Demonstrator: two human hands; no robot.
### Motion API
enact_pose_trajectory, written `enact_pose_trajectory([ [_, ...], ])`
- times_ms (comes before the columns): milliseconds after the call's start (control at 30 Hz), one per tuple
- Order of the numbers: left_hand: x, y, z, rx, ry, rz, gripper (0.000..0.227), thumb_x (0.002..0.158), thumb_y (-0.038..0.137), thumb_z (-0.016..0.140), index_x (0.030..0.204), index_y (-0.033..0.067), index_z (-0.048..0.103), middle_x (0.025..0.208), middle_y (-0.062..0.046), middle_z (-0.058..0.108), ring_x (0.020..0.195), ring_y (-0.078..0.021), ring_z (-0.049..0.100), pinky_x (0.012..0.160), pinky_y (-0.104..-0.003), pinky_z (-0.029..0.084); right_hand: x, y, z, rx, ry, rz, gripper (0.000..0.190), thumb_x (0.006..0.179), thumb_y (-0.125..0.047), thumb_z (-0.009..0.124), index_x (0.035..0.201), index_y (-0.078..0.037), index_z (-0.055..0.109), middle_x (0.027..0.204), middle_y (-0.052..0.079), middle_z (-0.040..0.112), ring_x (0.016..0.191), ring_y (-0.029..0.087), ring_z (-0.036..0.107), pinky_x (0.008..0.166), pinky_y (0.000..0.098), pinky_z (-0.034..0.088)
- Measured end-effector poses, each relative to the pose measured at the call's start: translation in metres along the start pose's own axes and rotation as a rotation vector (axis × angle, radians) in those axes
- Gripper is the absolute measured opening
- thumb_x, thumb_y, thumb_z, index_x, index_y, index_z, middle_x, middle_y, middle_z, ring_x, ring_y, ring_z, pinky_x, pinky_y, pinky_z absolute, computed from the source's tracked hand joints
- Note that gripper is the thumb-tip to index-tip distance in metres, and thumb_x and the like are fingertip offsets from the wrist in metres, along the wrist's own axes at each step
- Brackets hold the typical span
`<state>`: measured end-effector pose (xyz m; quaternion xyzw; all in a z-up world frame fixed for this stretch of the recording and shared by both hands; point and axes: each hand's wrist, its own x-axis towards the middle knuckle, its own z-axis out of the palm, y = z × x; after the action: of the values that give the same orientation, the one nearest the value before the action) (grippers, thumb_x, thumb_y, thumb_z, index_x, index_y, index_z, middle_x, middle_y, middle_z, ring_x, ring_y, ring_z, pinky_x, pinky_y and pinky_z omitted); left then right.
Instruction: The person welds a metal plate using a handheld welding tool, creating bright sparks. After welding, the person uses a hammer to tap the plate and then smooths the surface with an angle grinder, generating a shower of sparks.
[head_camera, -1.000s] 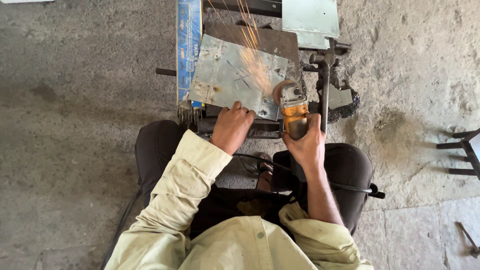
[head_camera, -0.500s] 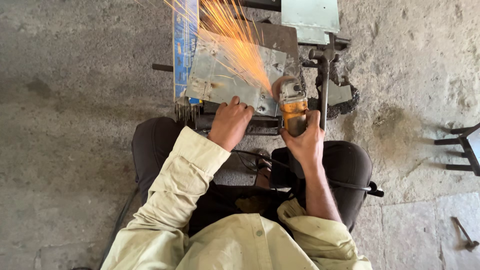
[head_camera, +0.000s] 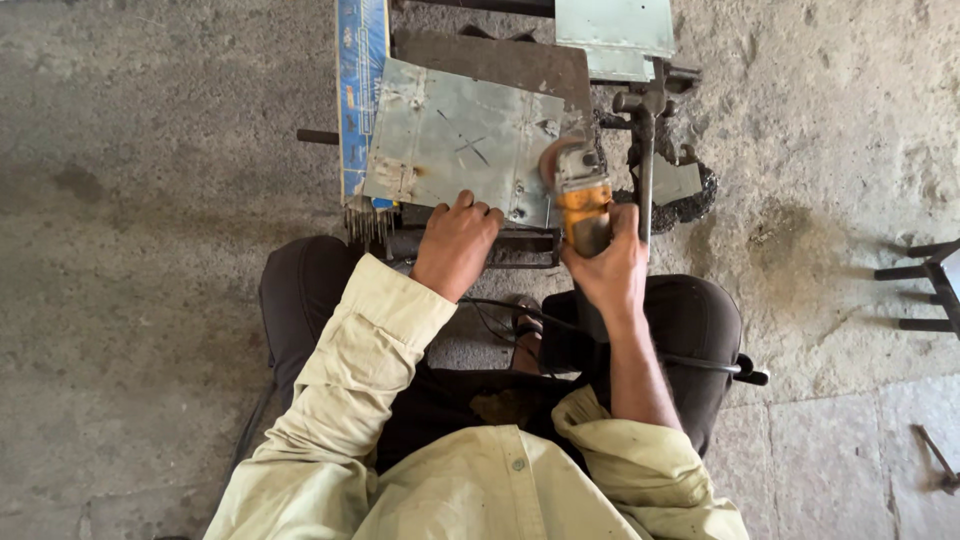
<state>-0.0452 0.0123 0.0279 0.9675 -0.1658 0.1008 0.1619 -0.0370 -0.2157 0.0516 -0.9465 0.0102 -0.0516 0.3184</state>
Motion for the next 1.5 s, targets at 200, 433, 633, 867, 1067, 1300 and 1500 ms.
enact_pose_trajectory([
  [200, -0.009, 0.003, -0.004, 0.034, -0.037, 0.001, 0.009, 0.075, 0.005, 0.071, 0.082, 0.0096, 0.075, 0.093, -0.005, 0.071, 0.102, -0.0246, 0.066, 0.077, -0.042, 0.054, -0.003, -0.006, -0.009, 0.039, 0.066, -0.124, 0.07, 0.071, -0.017, 0.091, 0.122, 0.0, 0.047, 0.103, 0.024, 0.073, 0.09, 0.034, 0.077, 0.081, 0.0422, 0.061],
  [433, -0.011, 0.002, 0.012, 0.045, -0.061, -0.005, 0.009, 0.076, 0.006, 0.072, 0.082, 0.0097, 0.077, 0.095, -0.004, 0.072, 0.102, -0.0224, 0.067, 0.077, -0.041, 0.055, -0.005, -0.02, 0.003, 0.012, -0.039, -0.047, 0.064, 0.069, -0.019, 0.09, 0.116, -0.003, 0.05, 0.099, 0.021, 0.075, 0.086, 0.033, 0.078, 0.08, 0.0412, 0.062],
  [633, -0.01, 0.003, 0.015, 0.025, -0.061, -0.021, 0.009, 0.077, 0.006, 0.072, 0.083, 0.0099, 0.077, 0.096, -0.003, 0.072, 0.108, -0.023, 0.064, 0.08, -0.042, 0.054, -0.001, -0.027, 0.011, 0.002, -0.071, -0.087, 0.065, 0.071, -0.016, 0.088, 0.12, -0.003, 0.048, 0.103, 0.022, 0.074, 0.087, 0.035, 0.077, 0.079, 0.042, 0.064],
  [867, -0.009, 0.003, 0.007, -0.005, -0.06, -0.027, 0.007, 0.079, 0.006, 0.071, 0.083, 0.0083, 0.076, 0.095, -0.005, 0.071, 0.108, -0.0239, 0.062, 0.078, -0.042, 0.053, -0.006, -0.028, 0.011, 0.002, -0.039, -0.117, 0.065, 0.072, -0.018, 0.091, 0.119, -0.003, 0.048, 0.099, 0.021, 0.074, 0.087, 0.035, 0.077, 0.077, 0.0416, 0.064],
  [1067, -0.007, 0.003, 0.005, -0.012, -0.041, -0.024, 0.007, 0.077, 0.005, 0.071, 0.08, 0.0088, 0.075, 0.091, -0.004, 0.07, 0.109, -0.0243, 0.061, 0.08, -0.042, 0.053, -0.009, -0.026, 0.013, -0.004, -0.056, -0.089, 0.064, 0.071, -0.018, 0.091, 0.117, -0.004, 0.049, 0.096, 0.021, 0.075, 0.085, 0.035, 0.077, 0.076, 0.0429, 0.064],
  [1300, -0.005, 0.001, 0.007, 0.004, -0.041, -0.009, 0.01, 0.076, 0.004, 0.071, 0.084, 0.0072, 0.075, 0.094, -0.007, 0.07, 0.109, -0.0251, 0.061, 0.08, -0.042, 0.053, -0.004, -0.028, 0.006, 0.001, -0.05, -0.095, 0.064, 0.071, -0.018, 0.091, 0.117, -0.004, 0.048, 0.098, 0.022, 0.074, 0.085, 0.035, 0.077, 0.076, 0.043, 0.064],
  [1500, -0.005, 0.002, 0.004, -0.025, -0.058, -0.014, 0.009, 0.076, 0.003, 0.072, 0.084, 0.0059, 0.074, 0.095, -0.007, 0.07, 0.112, -0.0269, 0.06, 0.083, -0.044, 0.053, -0.005, -0.026, 0.007, 0.023, -0.101, -0.07, 0.063, 0.07, -0.016, 0.087, 0.118, -0.006, 0.047, 0.099, 0.021, 0.074, 0.085, 0.033, 0.079, 0.078, 0.0405, 0.065],
])
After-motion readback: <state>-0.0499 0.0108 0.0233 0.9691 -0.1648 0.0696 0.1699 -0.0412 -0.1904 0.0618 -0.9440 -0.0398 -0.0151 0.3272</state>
